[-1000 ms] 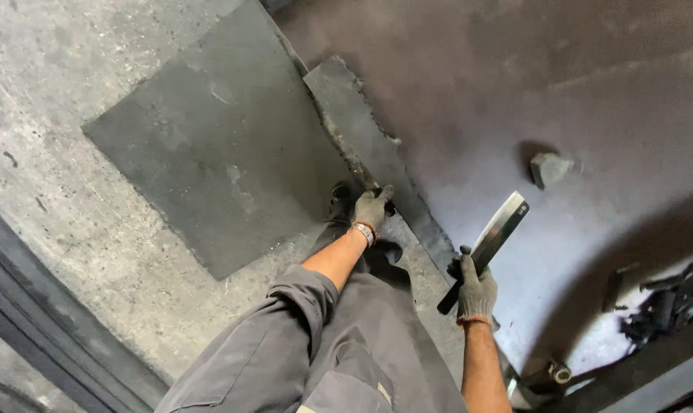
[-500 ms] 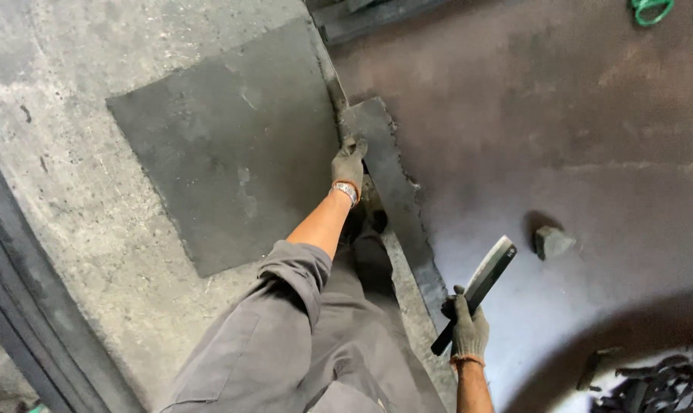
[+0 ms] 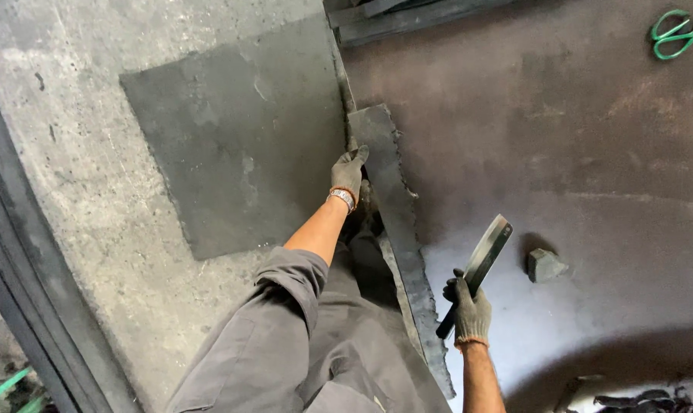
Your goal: The recorder uses a knife to scrape and clean excess material or flash from long rubber strips in a fabrication environment.
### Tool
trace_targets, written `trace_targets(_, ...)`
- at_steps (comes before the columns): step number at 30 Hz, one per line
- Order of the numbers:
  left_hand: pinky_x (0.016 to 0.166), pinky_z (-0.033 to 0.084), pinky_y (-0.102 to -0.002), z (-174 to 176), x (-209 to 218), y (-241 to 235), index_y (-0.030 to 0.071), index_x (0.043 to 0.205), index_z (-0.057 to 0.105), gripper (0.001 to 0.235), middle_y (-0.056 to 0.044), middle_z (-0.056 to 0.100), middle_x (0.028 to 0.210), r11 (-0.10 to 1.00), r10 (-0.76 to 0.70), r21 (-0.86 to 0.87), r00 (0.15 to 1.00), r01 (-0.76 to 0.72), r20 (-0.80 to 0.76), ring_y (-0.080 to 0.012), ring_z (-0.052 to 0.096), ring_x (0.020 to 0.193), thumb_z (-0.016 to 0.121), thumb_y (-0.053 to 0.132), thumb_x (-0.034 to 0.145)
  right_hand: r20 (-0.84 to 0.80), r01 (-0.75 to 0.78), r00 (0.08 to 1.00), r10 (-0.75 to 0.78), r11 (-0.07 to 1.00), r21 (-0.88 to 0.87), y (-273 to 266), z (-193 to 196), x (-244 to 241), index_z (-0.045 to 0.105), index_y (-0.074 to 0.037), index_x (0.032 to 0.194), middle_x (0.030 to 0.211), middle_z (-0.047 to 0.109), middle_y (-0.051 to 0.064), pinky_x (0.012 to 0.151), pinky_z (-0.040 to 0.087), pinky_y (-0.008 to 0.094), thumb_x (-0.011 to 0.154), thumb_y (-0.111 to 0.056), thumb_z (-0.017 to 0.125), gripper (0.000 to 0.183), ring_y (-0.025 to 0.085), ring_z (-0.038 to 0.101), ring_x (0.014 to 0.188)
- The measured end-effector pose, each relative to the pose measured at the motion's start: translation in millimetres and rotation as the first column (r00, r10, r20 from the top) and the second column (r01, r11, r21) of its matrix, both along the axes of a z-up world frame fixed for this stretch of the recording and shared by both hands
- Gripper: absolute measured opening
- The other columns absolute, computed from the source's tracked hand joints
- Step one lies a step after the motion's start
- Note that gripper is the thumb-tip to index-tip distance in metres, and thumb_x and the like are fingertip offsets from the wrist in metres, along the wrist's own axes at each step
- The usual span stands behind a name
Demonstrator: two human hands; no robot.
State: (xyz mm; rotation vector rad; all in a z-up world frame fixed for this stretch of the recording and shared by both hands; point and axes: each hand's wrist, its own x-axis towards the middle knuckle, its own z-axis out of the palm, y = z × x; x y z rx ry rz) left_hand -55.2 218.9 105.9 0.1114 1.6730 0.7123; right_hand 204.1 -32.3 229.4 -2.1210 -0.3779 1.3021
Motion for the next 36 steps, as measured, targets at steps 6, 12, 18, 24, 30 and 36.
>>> trace_targets(6,0.121,0.032,-0.035,-20.8,14.2,-57.0,-0.007,0.152,0.039,0.094,-0.017,0.045,0.159,0.982,-0.187,0.044,0.982,0.186,0.028,-0.0270,0.045,0.147,0.084,0.038,0.082,0.022,-0.033,0.999,0.033,0.999,-0.030,-1.2,-13.9,5.7,0.068,0.000,0.128,0.094,0.073,0.008,0.078,0.055,0.031,0.098,-0.029,0.063,0.041,0.017,0.068,0.083)
trace_targets(12,0.105,0.045,-0.036,-55.7,56.6,-200.3,-0.010,0.135,0.060,0.077,-0.024,0.069,0.136,0.861,-0.487,0.225,0.867,0.456,0.104,-0.0361,0.064,0.122,0.075,0.043,0.082,0.032,0.048,0.998,-0.049,0.998,0.042,-30.4,-20.8,-2.7,0.068,0.003,0.126,0.092,0.072,0.006,0.075,0.055,0.029,0.100,-0.028,0.063,0.041,0.014,0.068,0.081)
trace_targets(18,0.100,0.049,-0.038,-80.7,58.9,-238.1,-0.014,0.121,0.060,0.073,-0.025,0.066,0.123,0.632,-0.767,0.062,0.635,0.772,-0.093,-0.0313,0.064,0.117,0.084,0.044,0.083,-0.041,0.126,0.992,-0.122,0.987,0.097,-66.0,-20.5,-20.7,0.067,0.003,0.127,0.092,0.070,0.006,0.076,0.056,0.029,0.103,-0.025,0.062,0.037,0.014,0.067,0.081)
trace_targets(24,0.078,0.057,-0.047,-68.1,53.4,-232.1,-0.012,0.096,0.066,0.063,-0.021,0.074,0.092,0.776,-0.616,0.059,0.733,0.628,0.289,-0.0396,0.070,0.087,0.081,0.046,0.078,0.091,0.232,0.968,-0.232,0.973,0.014,-105.5,-1.8,-46.0,0.068,0.000,0.128,0.094,0.072,0.006,0.077,0.056,0.029,0.102,-0.024,0.062,0.036,0.015,0.069,0.083)
trace_targets(30,0.084,0.053,-0.035,-86.7,62.1,-267.1,-0.009,0.098,0.071,0.054,-0.016,0.076,0.093,0.487,-0.847,0.236,0.520,0.841,-0.107,-0.0264,0.073,0.088,0.079,0.044,0.086,0.062,0.425,0.901,-0.429,0.902,0.073,-165.4,-2.3,-54.2,0.068,0.002,0.127,0.096,0.071,0.009,0.079,0.058,0.031,0.103,-0.024,0.064,0.036,0.017,0.068,0.083)
trace_targets(36,0.082,0.056,-0.051,-75.7,79.3,-304.5,-0.016,0.108,0.067,0.055,-0.026,0.072,0.107,0.729,-0.646,0.061,0.656,0.682,0.389,-0.0408,0.068,0.093,0.080,0.031,0.082,0.062,0.482,0.873,-0.484,0.875,0.051,-220.1,-2.3,-50.7,0.067,0.002,0.126,0.099,0.073,0.012,0.079,0.060,0.032,0.103,-0.026,0.063,0.036,0.018,0.072,0.084)
